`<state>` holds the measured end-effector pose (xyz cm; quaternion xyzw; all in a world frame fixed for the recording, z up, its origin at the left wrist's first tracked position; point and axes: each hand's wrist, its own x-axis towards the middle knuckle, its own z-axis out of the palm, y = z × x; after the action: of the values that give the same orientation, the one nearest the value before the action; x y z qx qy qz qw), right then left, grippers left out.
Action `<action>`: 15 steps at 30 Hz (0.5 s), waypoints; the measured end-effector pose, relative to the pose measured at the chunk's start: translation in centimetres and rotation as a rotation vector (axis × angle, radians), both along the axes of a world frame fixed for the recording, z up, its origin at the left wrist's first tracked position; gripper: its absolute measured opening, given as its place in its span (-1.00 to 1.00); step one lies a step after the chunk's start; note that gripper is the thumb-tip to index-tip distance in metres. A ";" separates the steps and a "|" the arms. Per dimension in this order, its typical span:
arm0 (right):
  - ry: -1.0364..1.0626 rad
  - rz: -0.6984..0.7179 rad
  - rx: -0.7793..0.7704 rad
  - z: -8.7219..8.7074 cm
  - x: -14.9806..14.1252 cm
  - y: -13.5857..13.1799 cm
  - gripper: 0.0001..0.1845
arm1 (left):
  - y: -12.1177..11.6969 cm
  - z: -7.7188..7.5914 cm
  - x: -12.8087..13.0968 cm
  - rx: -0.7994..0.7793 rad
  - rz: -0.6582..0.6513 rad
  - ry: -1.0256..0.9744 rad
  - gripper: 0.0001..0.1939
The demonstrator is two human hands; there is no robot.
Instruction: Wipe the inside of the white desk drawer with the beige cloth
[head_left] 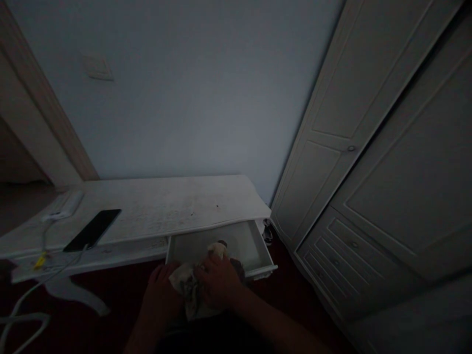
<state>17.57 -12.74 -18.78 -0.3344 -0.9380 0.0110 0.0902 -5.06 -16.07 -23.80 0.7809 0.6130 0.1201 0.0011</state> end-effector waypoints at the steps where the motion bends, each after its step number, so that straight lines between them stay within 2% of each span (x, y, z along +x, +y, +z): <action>1: 0.001 0.015 0.010 -0.1 0.7 0.0 -0.53 | 0.0 -0.3 -0.4 0.029 -0.008 0.038 -0.64; 4: -0.029 0.013 0.011 -0.2 4.8 0.4 -0.40 | 0.2 -1.2 -0.6 0.094 -0.001 0.089 -0.58; 7: -0.099 -0.137 0.001 0.3 10.6 0.8 -0.35 | 0.1 -1.7 -0.5 0.081 -0.063 0.144 -0.56; 10: -0.149 -0.287 0.010 0.9 15.6 0.7 -0.40 | -0.3 -1.0 -0.4 0.029 -0.112 0.222 -0.52; 13: -0.155 -0.329 0.039 0.8 17.3 0.2 -0.41 | -0.5 0.8 0.2 -0.043 -0.110 0.265 -0.53; 15: -0.133 -0.343 0.064 0.0 15.9 -0.3 -0.41 | -0.3 2.2 1.0 -0.097 -0.117 0.288 -0.56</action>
<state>33.46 -13.01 -18.81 -0.4863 -0.8711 -0.0564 0.0388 -4.11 -16.39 -21.62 0.8233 0.5655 -0.0231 -0.0423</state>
